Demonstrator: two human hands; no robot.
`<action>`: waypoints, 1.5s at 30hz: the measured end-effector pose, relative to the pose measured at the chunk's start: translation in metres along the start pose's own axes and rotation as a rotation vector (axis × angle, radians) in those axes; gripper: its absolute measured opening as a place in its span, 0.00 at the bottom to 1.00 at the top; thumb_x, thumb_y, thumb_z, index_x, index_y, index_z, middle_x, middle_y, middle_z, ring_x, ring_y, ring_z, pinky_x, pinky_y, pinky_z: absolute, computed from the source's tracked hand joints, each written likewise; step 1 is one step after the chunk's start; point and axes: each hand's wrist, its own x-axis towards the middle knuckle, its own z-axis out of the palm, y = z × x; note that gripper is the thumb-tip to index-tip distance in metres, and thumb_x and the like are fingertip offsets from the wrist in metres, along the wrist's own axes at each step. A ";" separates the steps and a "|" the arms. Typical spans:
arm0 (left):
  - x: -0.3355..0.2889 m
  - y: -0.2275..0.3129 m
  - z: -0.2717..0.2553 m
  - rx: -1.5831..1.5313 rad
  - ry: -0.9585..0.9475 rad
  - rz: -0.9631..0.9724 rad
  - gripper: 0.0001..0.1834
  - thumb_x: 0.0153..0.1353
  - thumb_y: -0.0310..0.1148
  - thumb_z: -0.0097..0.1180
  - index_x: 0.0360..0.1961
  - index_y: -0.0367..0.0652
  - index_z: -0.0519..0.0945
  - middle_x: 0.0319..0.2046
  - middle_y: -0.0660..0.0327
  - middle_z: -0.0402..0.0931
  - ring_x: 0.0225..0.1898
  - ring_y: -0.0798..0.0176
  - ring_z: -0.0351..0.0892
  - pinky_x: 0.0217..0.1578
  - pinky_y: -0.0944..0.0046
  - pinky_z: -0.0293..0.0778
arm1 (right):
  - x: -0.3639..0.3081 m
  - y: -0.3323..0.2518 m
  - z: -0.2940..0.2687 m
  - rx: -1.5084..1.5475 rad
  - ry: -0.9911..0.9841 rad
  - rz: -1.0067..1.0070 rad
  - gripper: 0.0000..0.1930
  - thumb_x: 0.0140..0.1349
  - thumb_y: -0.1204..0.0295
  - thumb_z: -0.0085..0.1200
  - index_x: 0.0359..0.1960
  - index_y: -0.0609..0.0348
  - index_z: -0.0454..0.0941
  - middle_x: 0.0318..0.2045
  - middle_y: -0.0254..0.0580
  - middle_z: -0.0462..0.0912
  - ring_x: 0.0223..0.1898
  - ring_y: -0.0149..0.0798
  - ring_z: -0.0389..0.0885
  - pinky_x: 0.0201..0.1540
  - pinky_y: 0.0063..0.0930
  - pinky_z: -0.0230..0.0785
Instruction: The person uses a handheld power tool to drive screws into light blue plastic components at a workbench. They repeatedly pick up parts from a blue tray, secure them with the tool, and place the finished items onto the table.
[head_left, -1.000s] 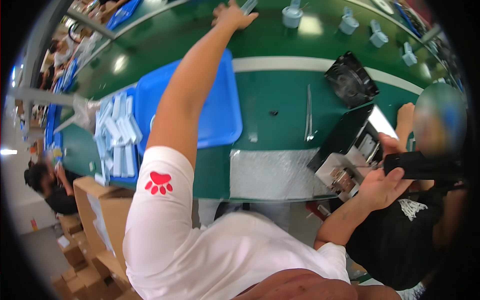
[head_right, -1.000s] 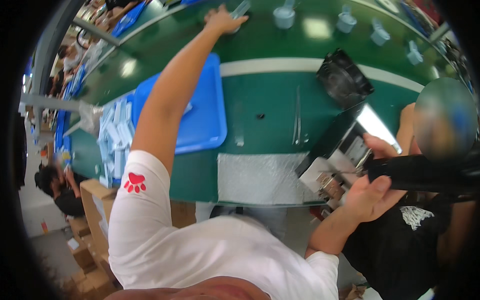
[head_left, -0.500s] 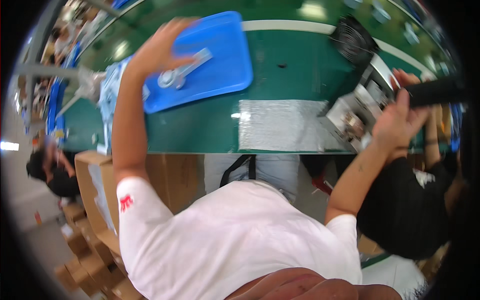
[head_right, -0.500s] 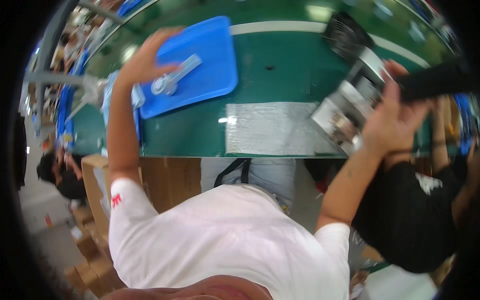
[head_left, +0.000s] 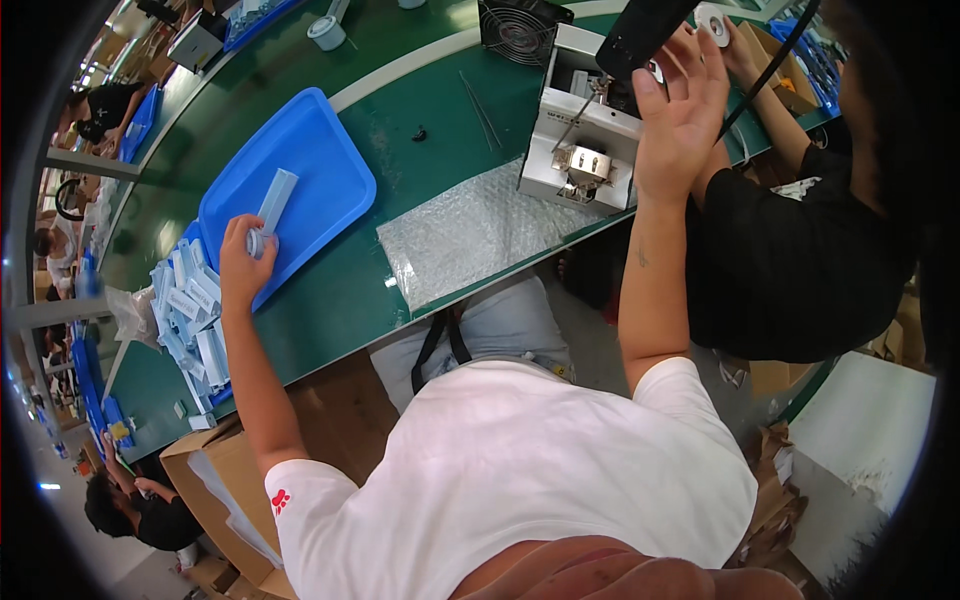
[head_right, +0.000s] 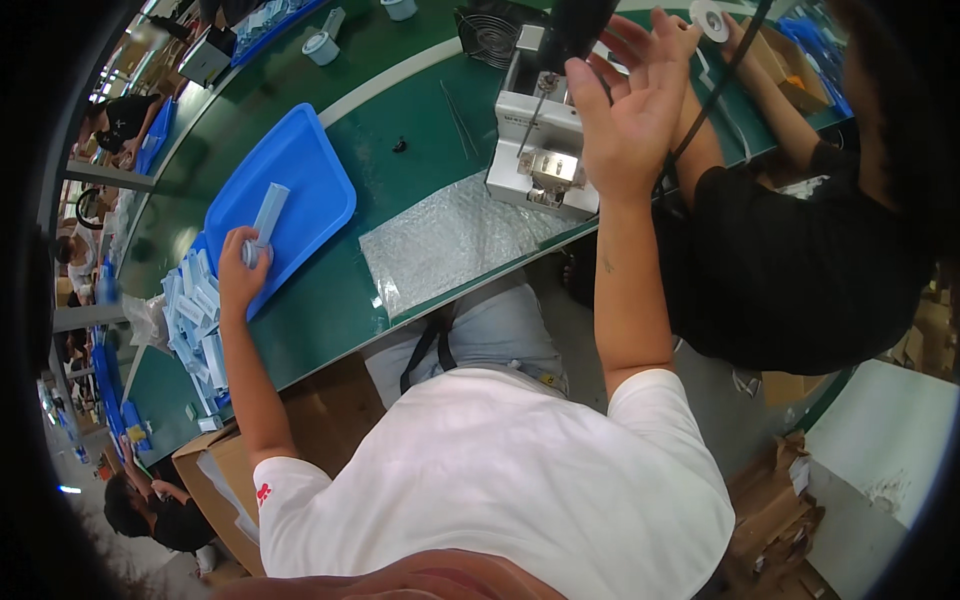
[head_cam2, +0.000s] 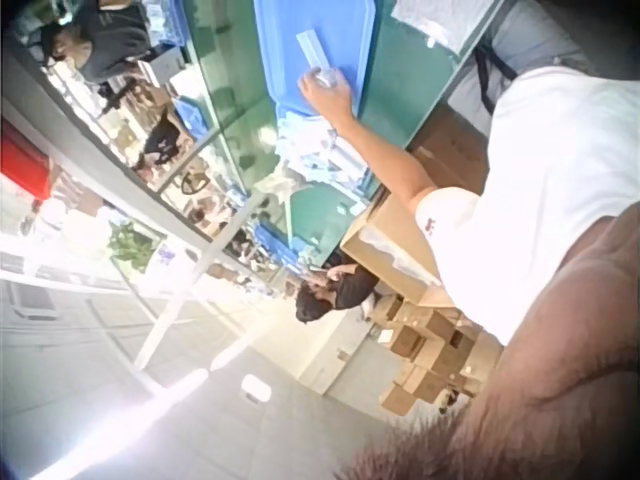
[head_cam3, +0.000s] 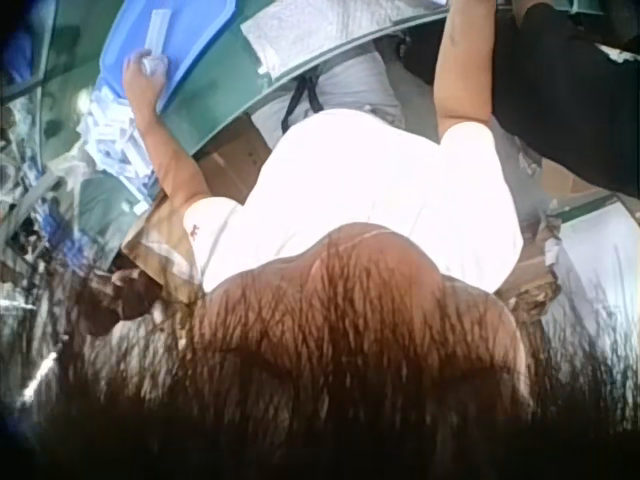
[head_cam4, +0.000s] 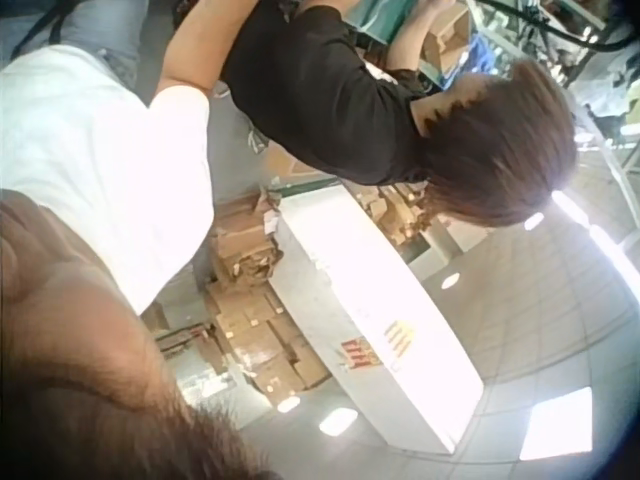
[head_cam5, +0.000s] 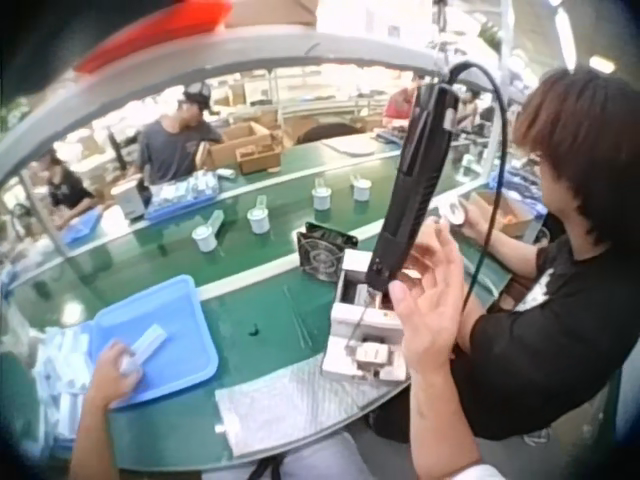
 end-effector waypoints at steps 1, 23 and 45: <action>-0.002 -0.001 0.001 -0.005 0.028 0.026 0.15 0.60 0.28 0.64 0.48 0.38 0.78 0.44 0.52 0.79 0.46 0.50 0.81 0.50 0.57 0.75 | 0.000 -0.007 0.002 0.004 0.036 -0.013 0.35 0.63 0.85 0.59 0.72 0.65 0.59 0.62 0.53 0.73 0.60 0.44 0.77 0.63 0.35 0.71; 0.005 0.260 0.106 -1.111 0.006 0.152 0.27 0.51 0.31 0.78 0.49 0.41 0.76 0.44 0.57 0.80 0.47 0.58 0.80 0.50 0.61 0.75 | -0.113 -0.047 0.028 0.142 -0.283 0.721 0.41 0.60 0.74 0.69 0.73 0.63 0.59 0.55 0.46 0.78 0.54 0.35 0.79 0.52 0.30 0.76; -0.022 0.253 0.133 -0.934 -0.009 0.255 0.24 0.63 0.41 0.67 0.55 0.40 0.76 0.52 0.48 0.74 0.50 0.44 0.77 0.52 0.53 0.74 | -0.179 -0.023 0.006 0.287 -0.351 0.417 0.24 0.59 0.87 0.65 0.57 0.64 0.73 0.52 0.54 0.84 0.55 0.45 0.83 0.60 0.38 0.74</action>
